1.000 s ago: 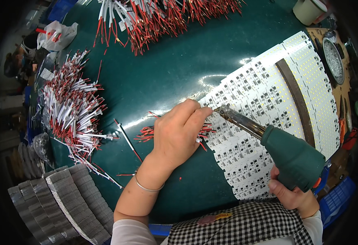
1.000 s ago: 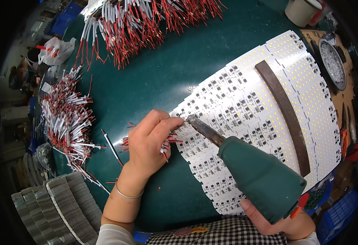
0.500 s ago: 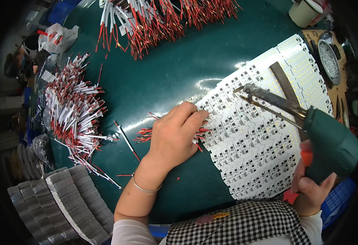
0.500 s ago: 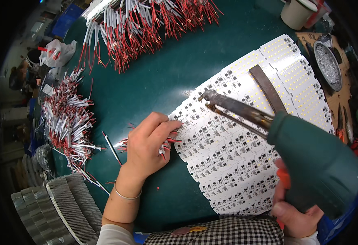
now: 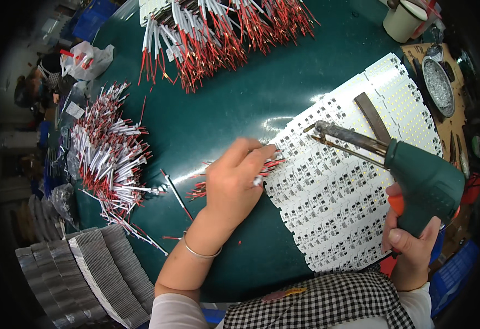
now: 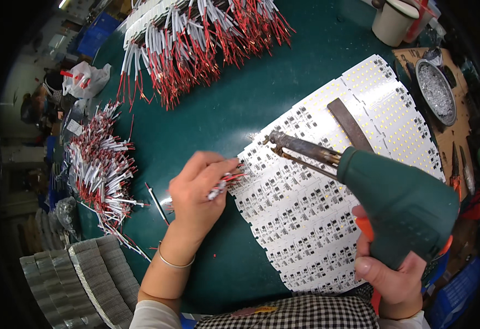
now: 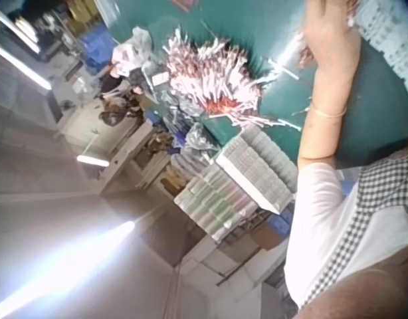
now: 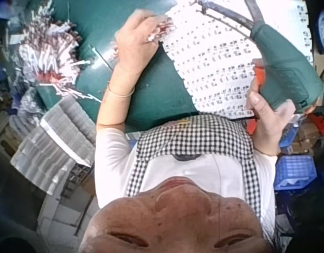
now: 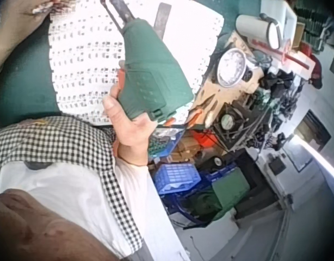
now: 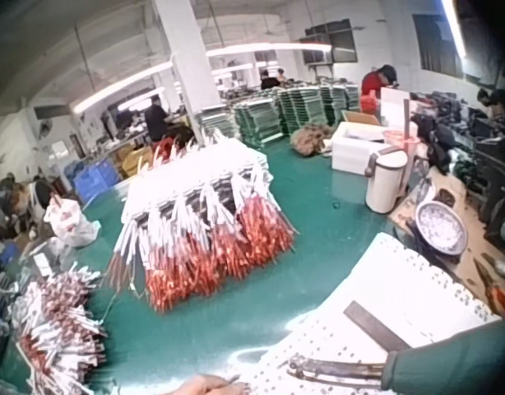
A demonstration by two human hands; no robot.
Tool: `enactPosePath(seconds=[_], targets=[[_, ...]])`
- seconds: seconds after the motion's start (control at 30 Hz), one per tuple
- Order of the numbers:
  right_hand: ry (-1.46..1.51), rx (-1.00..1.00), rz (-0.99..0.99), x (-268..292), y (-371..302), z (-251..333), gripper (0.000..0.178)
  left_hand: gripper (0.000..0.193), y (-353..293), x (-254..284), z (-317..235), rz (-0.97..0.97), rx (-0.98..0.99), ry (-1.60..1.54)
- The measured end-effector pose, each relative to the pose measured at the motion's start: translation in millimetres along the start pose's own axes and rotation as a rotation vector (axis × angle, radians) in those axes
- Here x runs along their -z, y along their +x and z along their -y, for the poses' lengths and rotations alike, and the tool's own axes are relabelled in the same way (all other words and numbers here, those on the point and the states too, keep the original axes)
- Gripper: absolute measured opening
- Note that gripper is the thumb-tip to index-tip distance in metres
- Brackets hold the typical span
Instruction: The person solders wires onto circuit boards using a soldering iron, aligns and stacks the boards by hand, and then solders additional wires onto another set of circuit boards.
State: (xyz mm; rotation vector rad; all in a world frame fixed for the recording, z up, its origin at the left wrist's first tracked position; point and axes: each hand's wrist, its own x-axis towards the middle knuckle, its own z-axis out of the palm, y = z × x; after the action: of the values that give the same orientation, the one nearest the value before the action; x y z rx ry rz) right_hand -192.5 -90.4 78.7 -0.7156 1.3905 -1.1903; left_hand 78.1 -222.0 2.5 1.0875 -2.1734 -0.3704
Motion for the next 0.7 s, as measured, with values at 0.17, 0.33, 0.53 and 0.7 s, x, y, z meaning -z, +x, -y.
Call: enactPosePath(seconds=[0.17, 0.33, 0.53, 0.7], targets=[[-0.06, -0.033, 0.076, 4.9, 1.4, -3.8, 0.064, 0.046, 0.2, -6.6, -1.4, 0.064, 0.041, 0.069], [-0.065, 0.041, -0.021, -6.3, 3.8, -16.5, 0.071, 0.044, -3.6, -10.7, 5.1, 0.028, -0.076, 0.085], [-0.19, 0.026, 0.119, 3.0, 2.4, -27.9, 0.067, 0.045, -1.9, -8.1, 2.2, 0.065, -0.022, 0.048], [-0.336, 0.073, 0.241, 7.6, 6.0, -34.0, 0.058, 0.053, -2.2, -8.8, 3.2, 0.048, 0.014, -0.006]])
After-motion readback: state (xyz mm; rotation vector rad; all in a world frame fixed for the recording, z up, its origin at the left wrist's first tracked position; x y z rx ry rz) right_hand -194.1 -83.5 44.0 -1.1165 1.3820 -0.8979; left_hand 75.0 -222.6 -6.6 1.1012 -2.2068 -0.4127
